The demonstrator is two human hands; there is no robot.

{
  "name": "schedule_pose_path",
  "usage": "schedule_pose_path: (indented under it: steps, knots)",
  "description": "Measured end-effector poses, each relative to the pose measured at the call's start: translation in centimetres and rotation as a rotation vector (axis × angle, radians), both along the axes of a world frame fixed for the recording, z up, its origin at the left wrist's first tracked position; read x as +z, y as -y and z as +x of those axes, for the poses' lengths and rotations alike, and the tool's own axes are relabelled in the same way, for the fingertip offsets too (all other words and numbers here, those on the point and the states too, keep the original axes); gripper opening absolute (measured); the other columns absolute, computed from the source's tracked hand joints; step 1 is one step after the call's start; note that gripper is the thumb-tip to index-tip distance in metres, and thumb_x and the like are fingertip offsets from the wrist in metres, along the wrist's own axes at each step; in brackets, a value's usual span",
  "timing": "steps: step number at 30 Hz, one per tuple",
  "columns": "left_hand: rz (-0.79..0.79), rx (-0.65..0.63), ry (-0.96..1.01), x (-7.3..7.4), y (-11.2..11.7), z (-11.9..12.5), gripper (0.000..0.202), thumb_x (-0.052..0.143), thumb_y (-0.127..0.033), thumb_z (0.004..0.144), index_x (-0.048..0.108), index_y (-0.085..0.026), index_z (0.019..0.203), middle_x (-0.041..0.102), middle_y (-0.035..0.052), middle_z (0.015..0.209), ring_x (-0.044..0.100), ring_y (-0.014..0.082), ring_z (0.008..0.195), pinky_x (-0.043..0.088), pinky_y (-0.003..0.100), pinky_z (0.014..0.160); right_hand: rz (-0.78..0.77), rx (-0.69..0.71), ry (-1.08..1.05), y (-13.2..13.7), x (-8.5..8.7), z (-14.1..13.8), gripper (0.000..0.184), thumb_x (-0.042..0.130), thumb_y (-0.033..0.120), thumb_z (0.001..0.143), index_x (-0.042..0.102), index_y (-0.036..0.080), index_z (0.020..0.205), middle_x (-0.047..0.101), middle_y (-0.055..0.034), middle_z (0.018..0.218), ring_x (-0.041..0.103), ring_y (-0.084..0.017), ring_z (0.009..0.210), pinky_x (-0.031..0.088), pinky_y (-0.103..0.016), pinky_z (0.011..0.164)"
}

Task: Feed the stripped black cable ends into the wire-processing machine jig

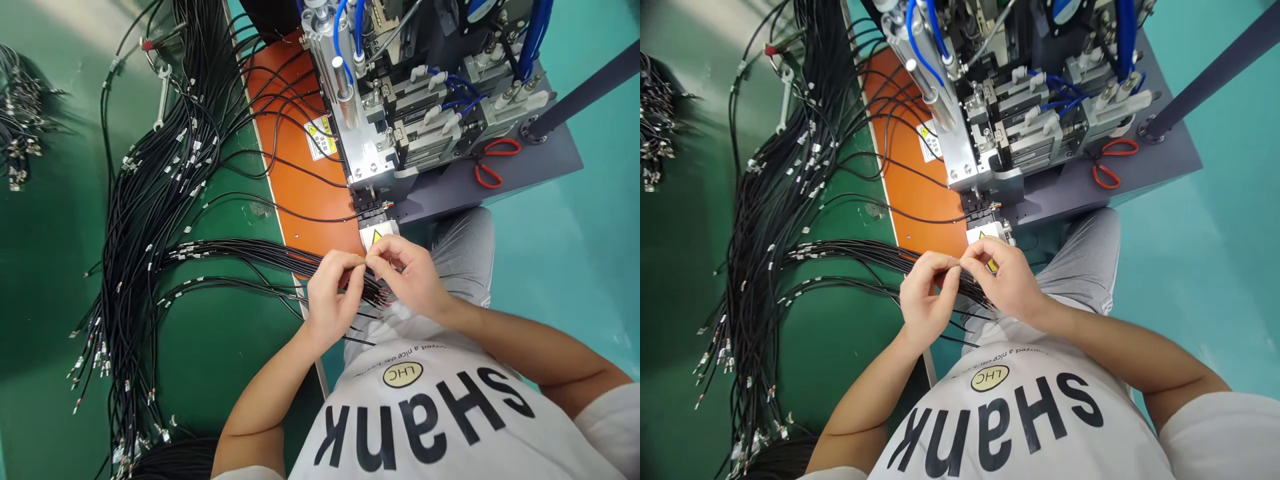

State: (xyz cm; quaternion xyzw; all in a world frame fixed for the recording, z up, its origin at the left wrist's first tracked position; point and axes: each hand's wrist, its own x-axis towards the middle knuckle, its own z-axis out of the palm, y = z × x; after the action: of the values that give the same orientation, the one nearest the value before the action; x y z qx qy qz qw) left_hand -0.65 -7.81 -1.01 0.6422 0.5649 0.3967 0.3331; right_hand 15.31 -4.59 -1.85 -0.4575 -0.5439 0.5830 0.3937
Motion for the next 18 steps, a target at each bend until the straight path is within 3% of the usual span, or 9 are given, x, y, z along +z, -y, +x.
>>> schedule_pose_path:
  steps: [3, 7, 11, 14, 16, 18]
  knots:
    - [-0.245, 0.038, 0.208, 0.8, -0.3, 0.2, 0.010, 0.062, -0.028, 0.091, 0.063, -0.019, 0.089, 0.059, 0.0026, 0.080, 0.054, 0.0131, 0.071, 0.044, 0.025, 0.065, -0.007, 0.044, 0.007, -0.5, 0.1, 0.7, 0.012, 0.062, 0.028, 0.093, 0.062, 0.020, 0.084, 0.062, 0.0000, 0.080, 0.057, -0.013, 0.069, 0.044, -0.027, 0.063]
    - [-0.325, 0.079, 0.338, 1.1, -0.4, 0.3, 0.013, 0.065, -0.031, 0.089, 0.063, -0.017, 0.088, 0.061, 0.0025, 0.082, 0.055, 0.0123, 0.073, 0.044, 0.023, 0.065, -0.077, 0.111, -0.025, -1.0, 0.5, 1.5, 0.014, 0.058, 0.031, 0.096, 0.063, 0.019, 0.091, 0.064, -0.0012, 0.084, 0.060, -0.013, 0.070, 0.046, -0.028, 0.065]
    - [-0.327, 0.066, 0.351, 1.0, -0.4, 0.1, 0.013, 0.064, -0.029, 0.090, 0.063, -0.016, 0.089, 0.061, 0.0021, 0.081, 0.054, 0.0113, 0.074, 0.045, 0.022, 0.066, 0.120, 0.097, 0.115, -1.0, 0.3, 1.4, 0.007, 0.061, 0.024, 0.093, 0.064, 0.020, 0.088, 0.065, -0.0010, 0.084, 0.057, -0.014, 0.072, 0.043, -0.029, 0.064]
    - [-0.347, -0.013, 0.308, 1.0, -0.4, -0.1, 0.011, 0.061, -0.027, 0.092, 0.061, -0.016, 0.089, 0.060, 0.0014, 0.080, 0.054, 0.0106, 0.072, 0.046, 0.022, 0.065, 0.353, 0.085, 0.218, -0.8, -0.1, 1.4, 0.006, 0.062, 0.018, 0.091, 0.063, 0.020, 0.086, 0.065, -0.0008, 0.083, 0.058, -0.015, 0.074, 0.042, -0.030, 0.067]
    - [-0.266, -0.058, 0.183, 0.8, 0.0, 0.0, 0.007, 0.059, -0.022, 0.092, 0.060, -0.017, 0.089, 0.059, 0.0007, 0.079, 0.054, 0.0103, 0.070, 0.046, 0.022, 0.063, 0.536, 0.115, 0.297, -0.7, -0.2, 1.4, 0.007, 0.061, 0.017, 0.091, 0.063, 0.021, 0.086, 0.067, -0.0011, 0.084, 0.059, -0.016, 0.076, 0.042, -0.032, 0.071]
    - [0.001, -0.061, -0.033, 0.5, 0.5, 0.1, 0.004, 0.060, -0.014, 0.090, 0.059, -0.017, 0.092, 0.061, 0.0016, 0.081, 0.056, 0.0115, 0.073, 0.048, 0.023, 0.066, 0.583, 0.126, 0.303, -0.4, 0.1, 1.3, 0.007, 0.060, 0.017, 0.091, 0.062, 0.021, 0.086, 0.067, -0.0014, 0.085, 0.060, -0.017, 0.078, 0.042, -0.033, 0.073]
